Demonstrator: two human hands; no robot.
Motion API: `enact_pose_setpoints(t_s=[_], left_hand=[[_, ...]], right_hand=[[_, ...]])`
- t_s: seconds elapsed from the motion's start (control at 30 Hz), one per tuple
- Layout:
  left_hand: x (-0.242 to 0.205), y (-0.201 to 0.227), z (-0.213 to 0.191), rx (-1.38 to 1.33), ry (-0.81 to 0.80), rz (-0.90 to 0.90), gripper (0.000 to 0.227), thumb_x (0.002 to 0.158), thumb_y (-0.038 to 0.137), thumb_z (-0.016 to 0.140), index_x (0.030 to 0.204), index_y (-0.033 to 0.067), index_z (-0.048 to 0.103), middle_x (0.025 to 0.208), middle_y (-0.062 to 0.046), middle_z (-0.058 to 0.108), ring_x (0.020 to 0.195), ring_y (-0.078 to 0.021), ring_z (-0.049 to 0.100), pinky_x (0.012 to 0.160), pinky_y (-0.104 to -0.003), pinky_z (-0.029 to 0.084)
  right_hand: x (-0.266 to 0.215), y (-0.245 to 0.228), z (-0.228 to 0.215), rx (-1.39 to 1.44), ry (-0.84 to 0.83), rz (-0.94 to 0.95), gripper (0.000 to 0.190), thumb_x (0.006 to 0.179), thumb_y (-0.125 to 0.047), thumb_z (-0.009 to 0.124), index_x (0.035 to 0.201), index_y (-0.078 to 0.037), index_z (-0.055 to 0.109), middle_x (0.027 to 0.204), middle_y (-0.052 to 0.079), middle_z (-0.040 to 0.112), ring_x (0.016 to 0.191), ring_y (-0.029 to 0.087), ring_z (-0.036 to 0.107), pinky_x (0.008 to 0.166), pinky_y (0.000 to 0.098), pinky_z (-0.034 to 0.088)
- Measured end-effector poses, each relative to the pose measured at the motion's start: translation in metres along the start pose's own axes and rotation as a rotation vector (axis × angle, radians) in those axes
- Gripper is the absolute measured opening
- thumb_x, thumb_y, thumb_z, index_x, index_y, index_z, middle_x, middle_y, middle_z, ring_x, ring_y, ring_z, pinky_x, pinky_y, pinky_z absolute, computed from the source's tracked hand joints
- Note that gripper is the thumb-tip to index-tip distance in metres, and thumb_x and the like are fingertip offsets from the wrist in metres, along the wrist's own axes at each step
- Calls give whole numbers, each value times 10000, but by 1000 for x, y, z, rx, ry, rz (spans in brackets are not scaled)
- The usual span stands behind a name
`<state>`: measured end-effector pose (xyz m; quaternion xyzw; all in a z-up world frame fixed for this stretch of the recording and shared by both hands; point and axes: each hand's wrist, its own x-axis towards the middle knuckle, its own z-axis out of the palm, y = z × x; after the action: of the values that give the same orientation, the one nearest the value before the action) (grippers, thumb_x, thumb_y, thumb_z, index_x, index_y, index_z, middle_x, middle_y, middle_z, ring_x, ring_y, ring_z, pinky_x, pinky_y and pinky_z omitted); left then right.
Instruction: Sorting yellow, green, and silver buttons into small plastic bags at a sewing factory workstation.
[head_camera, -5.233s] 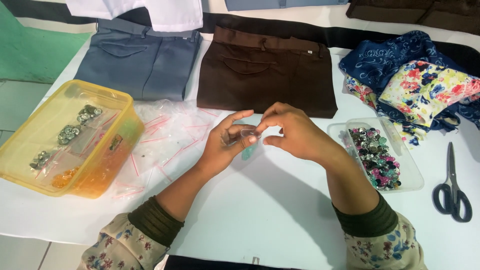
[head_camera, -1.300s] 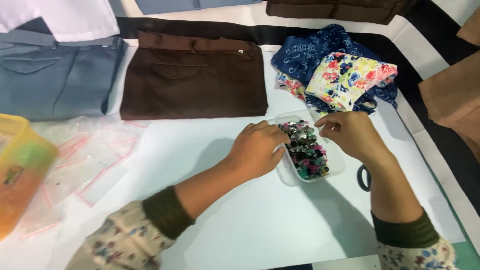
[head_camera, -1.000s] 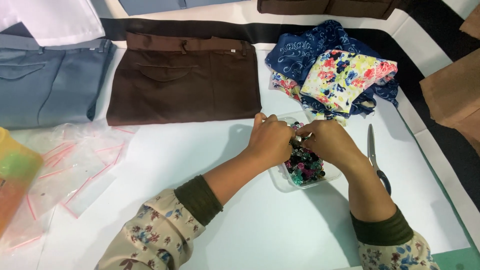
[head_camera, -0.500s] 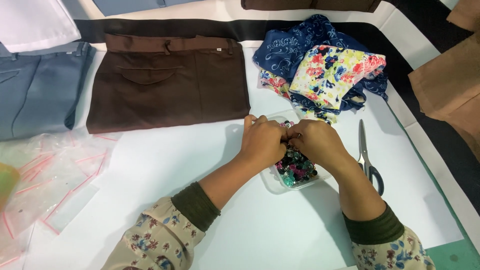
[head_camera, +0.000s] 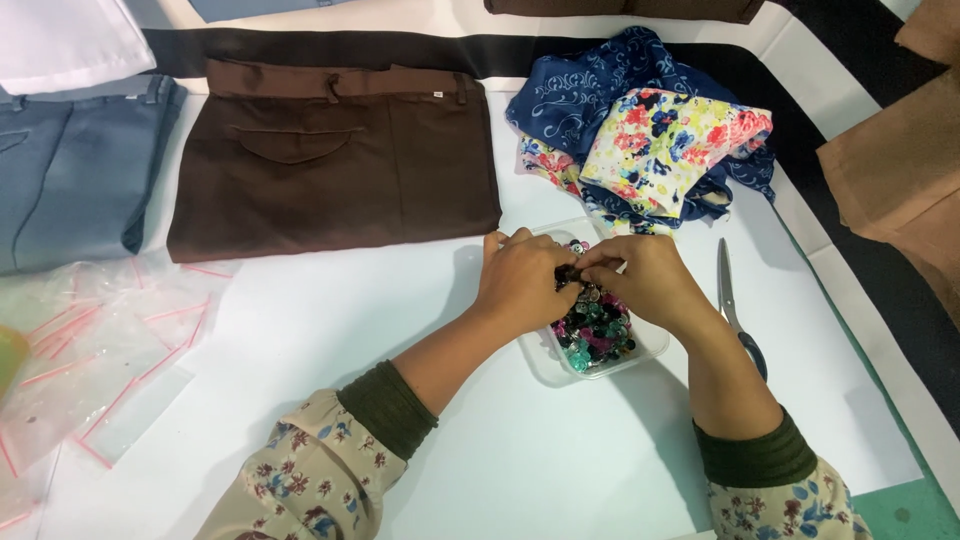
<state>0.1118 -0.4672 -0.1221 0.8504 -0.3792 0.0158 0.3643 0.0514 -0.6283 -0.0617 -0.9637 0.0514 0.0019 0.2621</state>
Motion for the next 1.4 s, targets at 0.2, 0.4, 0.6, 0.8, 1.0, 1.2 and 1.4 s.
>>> enact_pose_setpoints(t_s=[0.2, 0.4, 0.6, 0.8, 1.0, 1.2, 1.4], left_hand=[[6, -10, 9, -75, 75, -47, 195, 866, 159, 723, 1048, 155, 791, 839, -39, 767, 945, -252, 664, 1030, -481, 320], [8, -16, 7, -238, 178, -8, 259, 821, 163, 782, 1079, 185, 791, 796, -6, 766, 861, -219, 688, 879, -377, 458], [6, -15, 2, -307, 235, 21, 194, 826, 115, 776, 1001, 188, 816, 756, -28, 767, 807, -217, 699, 801, -312, 509], [-5, -14, -14, -408, 326, 48, 186, 808, 88, 804, 977, 165, 816, 765, -50, 767, 730, -221, 684, 723, -305, 563], [-46, -35, -54, -301, 434, 112, 202, 817, 124, 833, 976, 248, 820, 782, 1, 733, 693, -182, 652, 696, -284, 571], [-108, -60, -113, -208, 455, -70, 219, 780, 79, 855, 961, 176, 779, 790, -31, 766, 721, -215, 681, 717, -323, 565], [-151, -104, -120, -70, 282, -273, 142, 822, 46, 783, 877, 177, 774, 753, -2, 773, 698, -186, 697, 724, -297, 568]], right_hand=[[0, 6, 0, 200, 41, 55, 173, 842, -28, 759, 1003, -63, 814, 847, 148, 795, 862, 272, 755, 776, 382, 593], [1, 9, 2, 442, 115, 102, 184, 850, 47, 745, 1025, 9, 788, 864, 186, 783, 806, 246, 760, 783, 321, 610], [2, 9, 3, 634, 156, 82, 239, 838, 90, 726, 1076, 69, 739, 874, 213, 759, 800, 246, 750, 754, 323, 624], [-3, -4, 14, 758, 227, -14, 197, 830, 84, 754, 1026, 74, 734, 817, 187, 734, 757, 205, 730, 697, 277, 629], [-6, -46, 49, 631, 389, -367, 172, 826, 44, 813, 983, -25, 794, 838, 93, 768, 764, 140, 731, 694, 242, 640], [-12, -105, 98, 456, 427, -576, 169, 849, 31, 747, 912, -122, 783, 799, 23, 758, 726, 172, 730, 599, 247, 621], [4, -131, 146, 392, 80, -369, 136, 843, 30, 715, 906, -74, 777, 788, 91, 768, 740, 201, 746, 618, 289, 618]])
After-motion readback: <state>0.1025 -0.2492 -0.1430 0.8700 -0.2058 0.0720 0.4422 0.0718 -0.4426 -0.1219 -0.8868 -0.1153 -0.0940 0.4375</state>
